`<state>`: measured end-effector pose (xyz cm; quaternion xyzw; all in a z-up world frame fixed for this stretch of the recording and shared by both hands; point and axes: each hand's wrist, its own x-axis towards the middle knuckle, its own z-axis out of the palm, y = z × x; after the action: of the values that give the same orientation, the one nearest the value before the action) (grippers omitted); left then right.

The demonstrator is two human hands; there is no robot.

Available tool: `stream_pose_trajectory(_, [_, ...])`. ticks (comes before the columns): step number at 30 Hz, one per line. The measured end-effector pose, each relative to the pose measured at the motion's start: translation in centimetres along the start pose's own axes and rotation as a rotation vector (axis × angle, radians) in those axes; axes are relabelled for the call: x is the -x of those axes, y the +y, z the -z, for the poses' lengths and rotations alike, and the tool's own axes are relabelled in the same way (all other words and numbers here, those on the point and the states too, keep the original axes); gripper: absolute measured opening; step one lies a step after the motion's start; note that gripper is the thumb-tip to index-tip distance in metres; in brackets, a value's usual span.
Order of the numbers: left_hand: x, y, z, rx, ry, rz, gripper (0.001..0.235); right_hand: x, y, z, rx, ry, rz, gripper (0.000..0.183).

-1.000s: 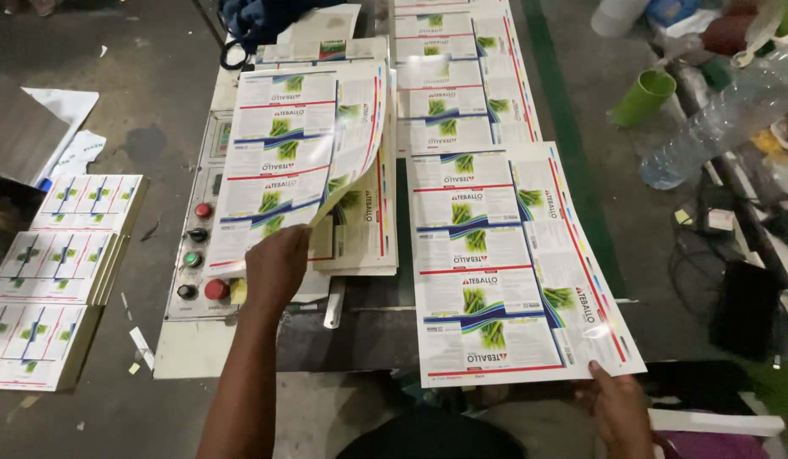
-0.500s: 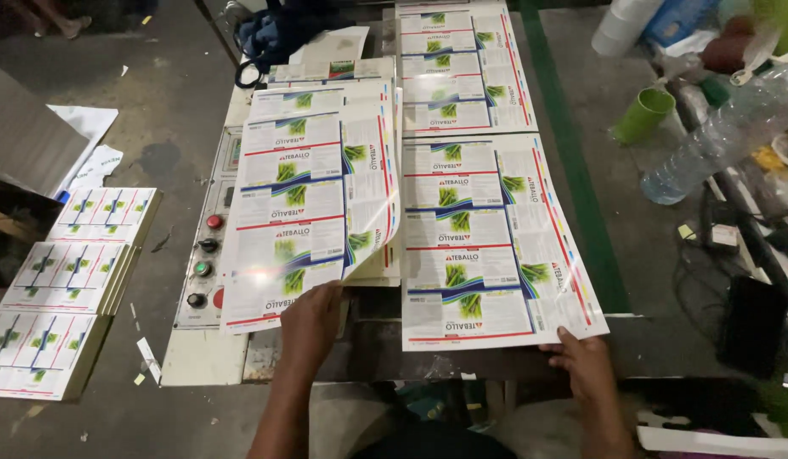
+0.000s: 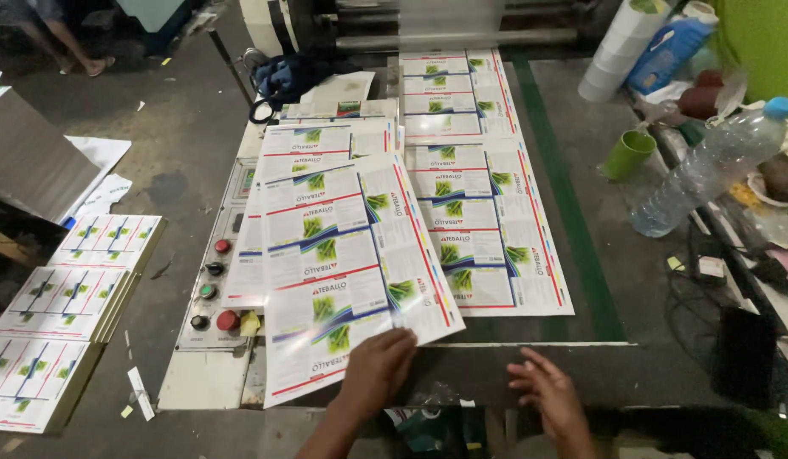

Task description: Collecting and organizing stacks of printed sheets from a machine output.

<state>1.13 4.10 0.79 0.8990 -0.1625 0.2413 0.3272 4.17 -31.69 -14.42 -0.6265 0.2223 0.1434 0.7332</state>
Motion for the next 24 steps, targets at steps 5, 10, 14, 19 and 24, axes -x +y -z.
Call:
stream_pose_trajectory(5, [0.4, 3.7, -4.2, 0.017, -0.266, -0.075, 0.018, 0.9, 2.8, -5.0, 0.056, -0.475, 0.017, 0.044])
stream_pose_trajectory(10, [0.1, 4.0, -3.6, 0.066, -0.305, -0.157, 0.023, 1.4, 1.5, -6.4, -0.065, -0.284, -0.041, 0.039])
stream_pose_trajectory(14, [-1.3, -1.2, -2.3, -0.003, -0.259, -0.008, 0.026, 1.2, 0.3, -3.3, -0.101, -0.128, 0.088, 0.035])
stream_pose_trajectory(19, [-1.8, -10.8, -1.3, -0.169, -0.211, 0.168, 0.036, 0.7, -0.1, 2.4, -0.105, 0.093, 0.079, 0.036])
stream_pose_trajectory(24, [-4.2, -10.8, 3.0, -0.408, -0.234, 0.152, 0.088, -1.2, 0.6, 8.4, -0.046, 0.242, -0.032, 0.036])
